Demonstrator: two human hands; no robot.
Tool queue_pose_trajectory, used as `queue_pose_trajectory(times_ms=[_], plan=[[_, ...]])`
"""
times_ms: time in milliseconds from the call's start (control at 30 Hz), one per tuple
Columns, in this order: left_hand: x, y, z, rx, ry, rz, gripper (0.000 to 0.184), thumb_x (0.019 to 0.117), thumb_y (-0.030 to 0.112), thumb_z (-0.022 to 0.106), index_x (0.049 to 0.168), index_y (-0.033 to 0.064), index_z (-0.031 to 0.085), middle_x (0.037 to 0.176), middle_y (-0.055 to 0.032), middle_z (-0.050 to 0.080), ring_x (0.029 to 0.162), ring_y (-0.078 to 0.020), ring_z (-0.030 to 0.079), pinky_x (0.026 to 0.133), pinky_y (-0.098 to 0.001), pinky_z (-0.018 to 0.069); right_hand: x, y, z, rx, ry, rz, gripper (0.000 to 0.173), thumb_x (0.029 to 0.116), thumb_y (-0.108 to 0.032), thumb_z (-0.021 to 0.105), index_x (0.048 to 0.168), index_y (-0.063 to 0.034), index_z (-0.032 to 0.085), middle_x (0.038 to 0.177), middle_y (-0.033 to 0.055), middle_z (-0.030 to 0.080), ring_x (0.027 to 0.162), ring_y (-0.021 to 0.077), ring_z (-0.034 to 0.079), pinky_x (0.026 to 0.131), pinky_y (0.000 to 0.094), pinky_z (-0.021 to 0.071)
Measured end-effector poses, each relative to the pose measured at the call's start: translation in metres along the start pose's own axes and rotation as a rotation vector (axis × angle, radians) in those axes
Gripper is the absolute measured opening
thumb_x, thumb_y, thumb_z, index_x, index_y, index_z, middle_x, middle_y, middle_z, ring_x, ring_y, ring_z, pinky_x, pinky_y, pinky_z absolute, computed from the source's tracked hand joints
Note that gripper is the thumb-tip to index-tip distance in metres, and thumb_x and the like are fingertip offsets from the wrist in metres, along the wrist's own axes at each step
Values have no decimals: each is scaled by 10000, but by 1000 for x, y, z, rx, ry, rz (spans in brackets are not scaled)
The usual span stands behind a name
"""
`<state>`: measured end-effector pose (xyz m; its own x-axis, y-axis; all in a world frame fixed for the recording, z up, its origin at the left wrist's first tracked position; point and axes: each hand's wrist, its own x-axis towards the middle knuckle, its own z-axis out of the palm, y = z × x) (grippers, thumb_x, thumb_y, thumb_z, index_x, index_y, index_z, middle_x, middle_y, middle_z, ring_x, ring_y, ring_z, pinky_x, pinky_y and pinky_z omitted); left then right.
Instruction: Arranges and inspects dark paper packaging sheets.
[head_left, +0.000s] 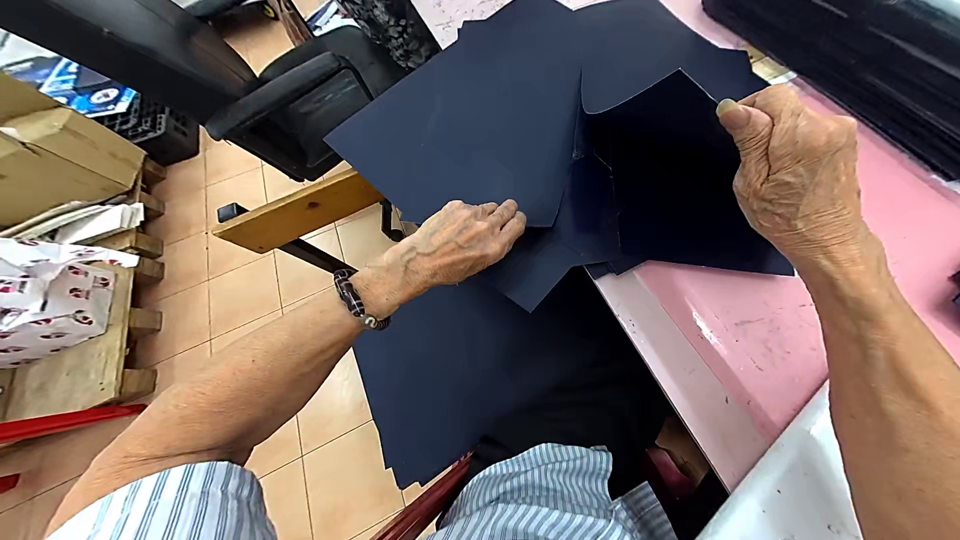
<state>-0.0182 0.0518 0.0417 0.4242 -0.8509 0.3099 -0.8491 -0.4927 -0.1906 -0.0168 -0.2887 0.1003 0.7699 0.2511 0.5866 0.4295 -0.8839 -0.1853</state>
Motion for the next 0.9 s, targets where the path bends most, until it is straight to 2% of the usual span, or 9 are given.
queue_pose_trajectory(times_ms=[100,167,233,333,400,467,600,800,900], plan=[[5,-1,-7,34,203,-91,196,1011,10,482,1046,-83,650,967,-243,703,732,-349,720,527,-421,538,0,0,0,-7,20,-3,484,1127,-333,356,1017,75,592,718,226,582,644,384,605,585,522,422],[10,-2,-12,37,337,-196,193,1015,33,494,1004,-71,656,896,-224,709,695,-330,704,521,-410,517,-1,-1,-1,-9,28,9,484,1130,-327,349,1009,77,586,712,222,571,637,377,596,583,520,416],[17,-4,-20,39,429,-304,189,1020,41,505,982,-66,656,813,-210,685,648,-315,673,514,-400,492,-1,-1,-1,-15,53,18,477,1131,-324,348,984,70,572,696,209,550,619,356,578,574,502,407],[26,-10,-29,43,503,-384,200,1025,43,510,1007,-64,679,814,-208,695,660,-298,667,550,-377,492,0,-2,-4,-13,76,29,465,1131,-318,347,971,64,560,685,187,529,610,324,560,576,475,403],[28,-15,-33,43,472,-333,197,1027,49,505,992,-59,666,814,-208,689,670,-313,669,550,-400,491,1,-4,-5,-16,89,42,467,1131,-321,343,972,61,558,682,183,527,610,317,561,576,469,405],[26,-16,-34,41,355,-171,188,1022,51,496,969,-56,642,850,-216,684,704,-349,689,537,-451,508,0,-3,-6,-6,92,37,471,1131,-321,343,988,65,574,695,197,551,619,333,582,576,482,421],[12,-7,-12,116,186,130,206,1015,28,468,1056,-45,657,1042,-216,730,901,-333,741,733,-427,593,-13,-3,-4,11,66,8,432,1129,-301,356,1031,47,593,700,189,564,586,334,585,521,471,422],[7,16,5,111,170,182,194,998,26,484,1050,-34,661,1033,-192,729,878,-295,735,731,-388,586,-37,-5,0,-6,-68,-70,412,1121,-269,381,1118,58,630,742,209,631,560,357,620,483,483,447],[12,15,9,-95,86,150,306,1048,235,494,1001,17,703,946,-140,731,798,-274,718,649,-398,559,-53,3,7,-23,-198,-168,412,1095,-276,429,1156,65,652,868,230,700,682,394,690,581,528,528]])
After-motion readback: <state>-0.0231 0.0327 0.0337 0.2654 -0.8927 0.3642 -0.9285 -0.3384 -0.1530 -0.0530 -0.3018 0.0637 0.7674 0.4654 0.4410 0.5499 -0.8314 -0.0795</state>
